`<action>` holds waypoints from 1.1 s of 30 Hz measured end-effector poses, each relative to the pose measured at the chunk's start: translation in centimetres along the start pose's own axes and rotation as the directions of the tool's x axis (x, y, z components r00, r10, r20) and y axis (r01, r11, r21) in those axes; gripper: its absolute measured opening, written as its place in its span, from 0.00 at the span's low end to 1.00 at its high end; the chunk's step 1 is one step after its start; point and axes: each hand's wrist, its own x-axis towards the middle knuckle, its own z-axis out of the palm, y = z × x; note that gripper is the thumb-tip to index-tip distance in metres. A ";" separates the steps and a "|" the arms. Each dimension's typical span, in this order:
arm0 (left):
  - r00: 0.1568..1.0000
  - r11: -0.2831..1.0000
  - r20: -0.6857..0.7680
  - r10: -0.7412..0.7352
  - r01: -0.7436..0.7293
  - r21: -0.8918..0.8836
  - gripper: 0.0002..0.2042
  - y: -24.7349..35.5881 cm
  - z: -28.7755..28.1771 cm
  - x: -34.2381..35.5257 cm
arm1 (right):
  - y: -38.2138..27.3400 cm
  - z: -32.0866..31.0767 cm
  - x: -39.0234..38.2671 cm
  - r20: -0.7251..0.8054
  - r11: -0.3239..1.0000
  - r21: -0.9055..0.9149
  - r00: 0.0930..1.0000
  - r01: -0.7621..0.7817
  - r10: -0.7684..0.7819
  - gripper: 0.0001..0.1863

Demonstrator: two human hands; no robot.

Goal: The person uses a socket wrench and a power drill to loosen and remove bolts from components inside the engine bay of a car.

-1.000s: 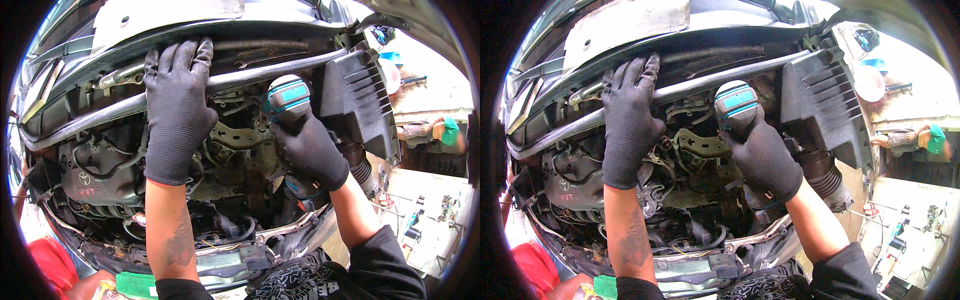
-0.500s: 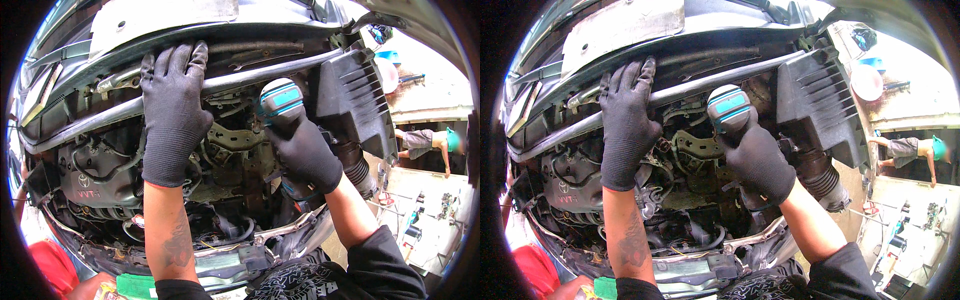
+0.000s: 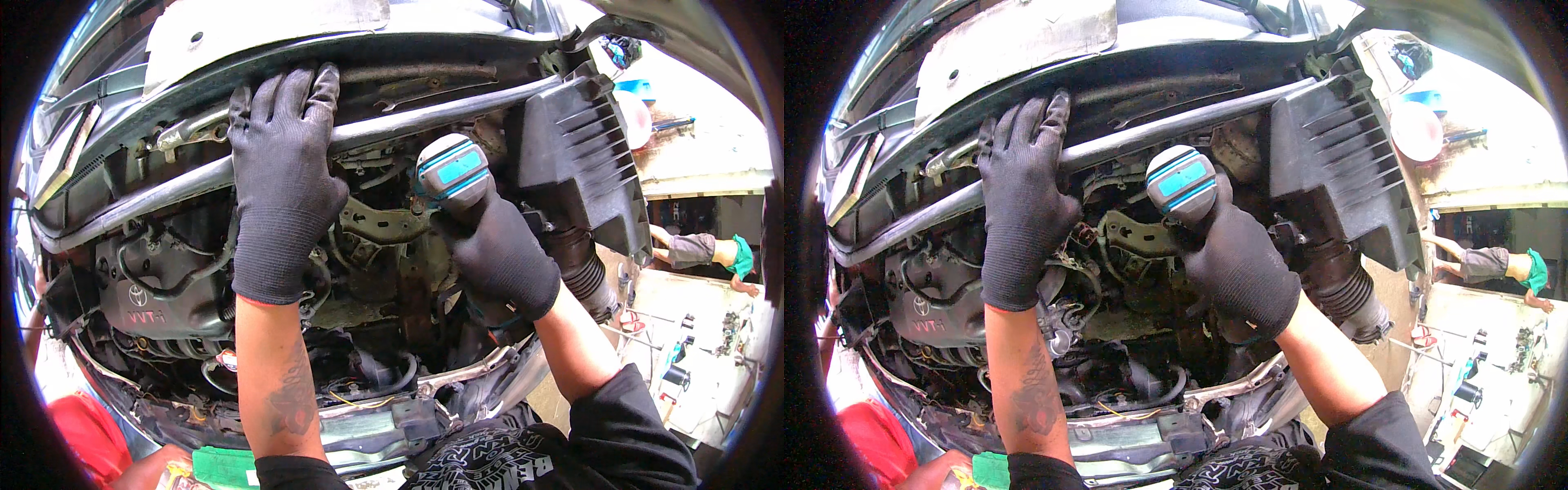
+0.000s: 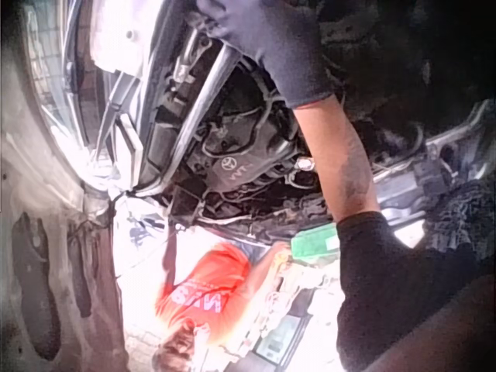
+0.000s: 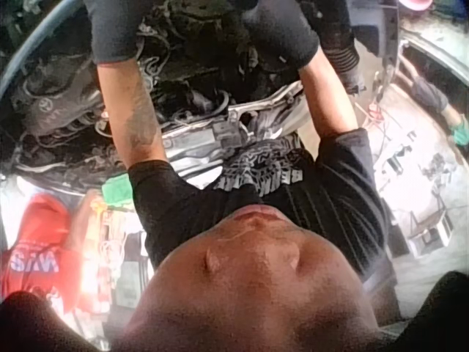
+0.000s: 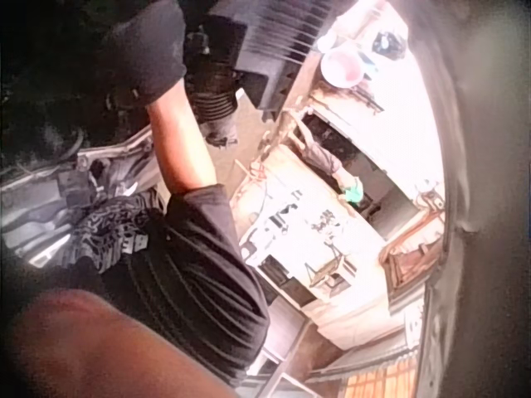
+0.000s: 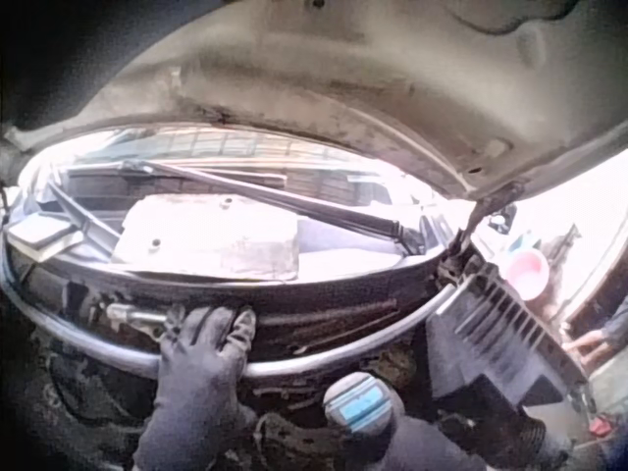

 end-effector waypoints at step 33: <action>1.000 1.000 0.010 -0.014 0.014 -0.023 0.43 0.3 -0.6 0.1 | 1.1 0.8 1.3 -0.048 0.876 0.482 0.998 -0.016 0.045 0.28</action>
